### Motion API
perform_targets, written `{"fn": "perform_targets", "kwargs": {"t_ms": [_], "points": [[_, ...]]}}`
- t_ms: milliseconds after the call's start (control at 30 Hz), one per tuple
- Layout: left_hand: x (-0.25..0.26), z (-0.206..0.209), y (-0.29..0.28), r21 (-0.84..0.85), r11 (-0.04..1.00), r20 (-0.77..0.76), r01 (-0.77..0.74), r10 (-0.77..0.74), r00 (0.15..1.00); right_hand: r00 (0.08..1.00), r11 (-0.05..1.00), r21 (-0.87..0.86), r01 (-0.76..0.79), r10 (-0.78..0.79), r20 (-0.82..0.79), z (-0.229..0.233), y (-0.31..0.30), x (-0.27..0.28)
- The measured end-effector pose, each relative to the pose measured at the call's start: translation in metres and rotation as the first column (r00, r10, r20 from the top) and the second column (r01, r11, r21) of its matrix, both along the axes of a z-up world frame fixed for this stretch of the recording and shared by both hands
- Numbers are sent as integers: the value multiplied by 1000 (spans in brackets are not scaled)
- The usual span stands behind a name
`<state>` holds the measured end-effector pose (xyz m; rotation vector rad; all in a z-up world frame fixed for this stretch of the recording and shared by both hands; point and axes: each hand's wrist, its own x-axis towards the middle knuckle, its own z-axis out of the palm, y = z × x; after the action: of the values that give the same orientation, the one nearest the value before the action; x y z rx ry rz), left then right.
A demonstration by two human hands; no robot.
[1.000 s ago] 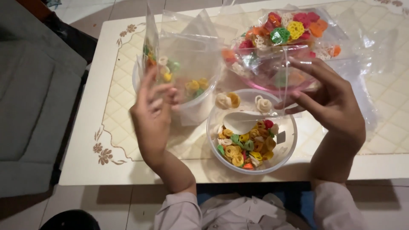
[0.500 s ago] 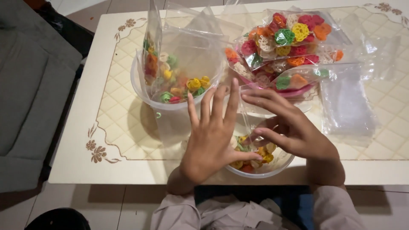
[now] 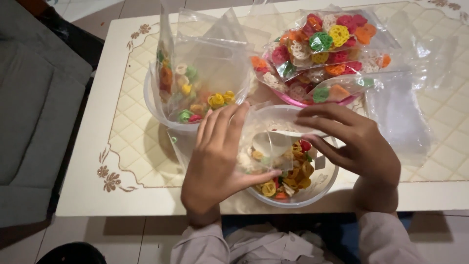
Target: Scooping colorful snacks from a container into a bowl and then into plastic bags for packaging.
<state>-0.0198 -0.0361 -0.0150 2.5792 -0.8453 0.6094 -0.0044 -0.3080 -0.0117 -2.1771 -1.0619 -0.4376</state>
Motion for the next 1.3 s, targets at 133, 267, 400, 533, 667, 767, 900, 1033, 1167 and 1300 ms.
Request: {"fn": "perform_targets", "kwargs": {"t_ms": [133, 267, 400, 533, 667, 767, 900, 1033, 1167, 1300], "points": [[-2, 5, -5, -87, 995, 90, 55, -47, 995, 991, 945, -299, 133, -121, 58, -27, -9, 22], [-7, 1, -13, -241, 970, 122, 41, -12, 992, 978, 864, -464, 197, -209, 25, -34, -7, 21], [-16, 12, -13, -362, 931, -36, 47, -65, 997, 966, 841, -475, 258, -233, 111, -37, -13, 5], [-7, 2, -13, -111, 994, -164, 17, -35, 986, 972, 828, -511, 231, -222, 79, -40, -14, 1], [6, 4, -16, -67, 986, -344, 154, -168, 924, 972, 822, -544, 167, -230, -49, -37, 0, 6], [6, -1, -13, -90, 990, -317, 110, -134, 939, 920, 704, -606, 370, -368, 134, -48, 6, 7], [4, 0, -3, -81, 996, -282, 26, -48, 958, 914, 617, -676, 403, -309, 263, -58, 18, 23], [5, -1, 4, -49, 997, -364, 54, -68, 929, 933, 630, -694, 348, -304, 192, -49, 14, 22], [5, -5, 6, -46, 999, -306, 14, -27, 952, 969, 766, -597, 239, -153, 192, -37, 3, 19], [3, -2, 11, -24, 1000, -336, -21, 12, 942, 965, 821, -514, 251, -169, 202, -24, -10, 13]]}}
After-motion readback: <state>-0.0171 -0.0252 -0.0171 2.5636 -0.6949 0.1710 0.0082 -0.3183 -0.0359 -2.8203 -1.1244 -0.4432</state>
